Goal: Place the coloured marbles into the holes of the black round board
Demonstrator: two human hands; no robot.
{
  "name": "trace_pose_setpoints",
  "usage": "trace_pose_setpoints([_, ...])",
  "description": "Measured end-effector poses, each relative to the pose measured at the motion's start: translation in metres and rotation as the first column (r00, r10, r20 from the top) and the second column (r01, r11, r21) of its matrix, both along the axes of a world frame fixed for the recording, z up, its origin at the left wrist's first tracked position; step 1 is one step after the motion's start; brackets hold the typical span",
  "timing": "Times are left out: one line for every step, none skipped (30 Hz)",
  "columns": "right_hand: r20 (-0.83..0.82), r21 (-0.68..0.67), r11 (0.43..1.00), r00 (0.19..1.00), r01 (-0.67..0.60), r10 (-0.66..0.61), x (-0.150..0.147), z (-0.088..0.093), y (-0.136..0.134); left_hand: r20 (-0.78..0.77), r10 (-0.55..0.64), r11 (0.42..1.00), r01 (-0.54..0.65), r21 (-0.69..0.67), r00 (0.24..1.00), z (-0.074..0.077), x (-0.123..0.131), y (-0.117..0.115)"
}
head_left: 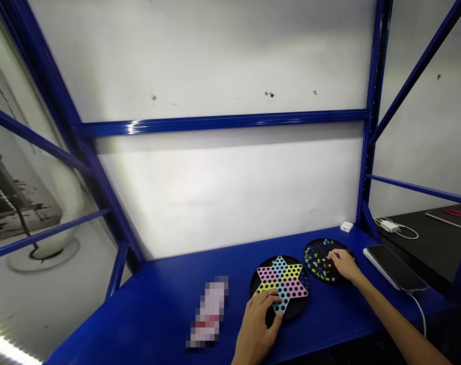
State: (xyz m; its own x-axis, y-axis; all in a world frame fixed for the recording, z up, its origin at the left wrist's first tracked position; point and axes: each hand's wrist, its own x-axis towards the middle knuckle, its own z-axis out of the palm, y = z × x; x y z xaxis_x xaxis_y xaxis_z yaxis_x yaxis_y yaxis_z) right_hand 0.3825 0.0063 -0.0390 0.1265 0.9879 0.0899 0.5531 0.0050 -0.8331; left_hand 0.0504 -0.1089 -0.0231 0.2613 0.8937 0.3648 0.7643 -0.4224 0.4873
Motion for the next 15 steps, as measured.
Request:
trace_pose_setpoints([0.155,0.007,1.0,0.987,-0.031,0.029,-0.003,0.002,-0.001,0.003,-0.001,1.0,0.001,-0.002,1.0,0.0,0.0,0.0])
trace_pose_setpoints([0.284,-0.01,0.998,0.957,-0.056,0.057,-0.006,0.004,-0.002,0.007,-0.001,1.0,0.001,-0.004,1.0,0.0,0.0,0.0])
trace_pose_setpoints([0.394,-0.044,0.996,0.915,-0.072,0.084,-0.01,0.006,-0.004,0.012,-0.002,1.0,0.002,-0.002,1.0,0.0,0.0,0.0])
trace_pose_setpoints([0.485,-0.084,0.993,0.868,-0.078,0.109,-0.014,0.008,-0.006,0.016,-0.003,1.0,0.003,0.001,1.0,0.0,0.0,0.0])
trace_pose_setpoints([0.555,-0.12,0.989,0.821,-0.081,0.134,-0.019,0.01,-0.009,0.02,-0.005,1.0,0.005,0.006,1.0,-0.001,0.0,0.0])
trace_pose_setpoints([0.603,-0.146,0.986,0.783,-0.081,0.154,-0.023,0.011,-0.011,0.023,-0.008,1.0,0.007,0.011,1.0,-0.001,0.0,0.0])
trace_pose_setpoints([0.636,-0.16,0.983,0.752,-0.086,0.169,-0.028,0.012,-0.014,0.025,-0.009,1.0,0.008,0.016,1.0,-0.001,-0.001,0.0])
trace_pose_setpoints([0.659,-0.169,0.981,0.729,-0.096,0.184,-0.032,0.013,-0.017,0.026,-0.01,1.0,0.009,0.023,1.0,-0.001,-0.001,0.0])
trace_pose_setpoints([0.676,-0.176,0.978,0.709,-0.107,0.2,-0.035,0.014,-0.019,0.026,-0.011,1.0,0.011,0.03,1.0,-0.001,-0.001,0.0])
trace_pose_setpoints([0.69,-0.189,0.974,0.69,-0.122,0.22,-0.038,0.015,-0.021,0.025,-0.013,0.999,0.012,0.037,1.0,-0.001,-0.001,0.0])
trace_pose_setpoints([0.705,-0.209,0.968,0.665,-0.138,0.247,-0.041,0.016,-0.023,0.023,-0.016,0.999,0.015,0.043,1.0,-0.001,-0.001,0.0])
trace_pose_setpoints([0.716,-0.231,0.961,0.642,-0.154,0.275,-0.042,0.017,-0.024,0.022,-0.018,0.999,0.017,0.048,1.0,-0.001,-0.001,0.0])
trace_pose_setpoints([0.721,-0.252,0.953,0.625,-0.168,0.301,-0.043,0.019,-0.024,0.022,-0.02,0.999,0.019,0.049,1.0,0.0,-0.001,0.0])
trace_pose_setpoints([0.72,-0.269,0.946,0.615,-0.179,0.321,-0.044,0.021,-0.024,0.022,-0.022,0.999,0.021,0.048,1.0,0.001,0.0,0.0])
trace_pose_setpoints([0.718,-0.28,0.942,0.61,-0.188,0.335,-0.044,0.022,-0.024,0.024,-0.021,0.999,0.02,0.048,0.999,0.001,0.0,0.0])
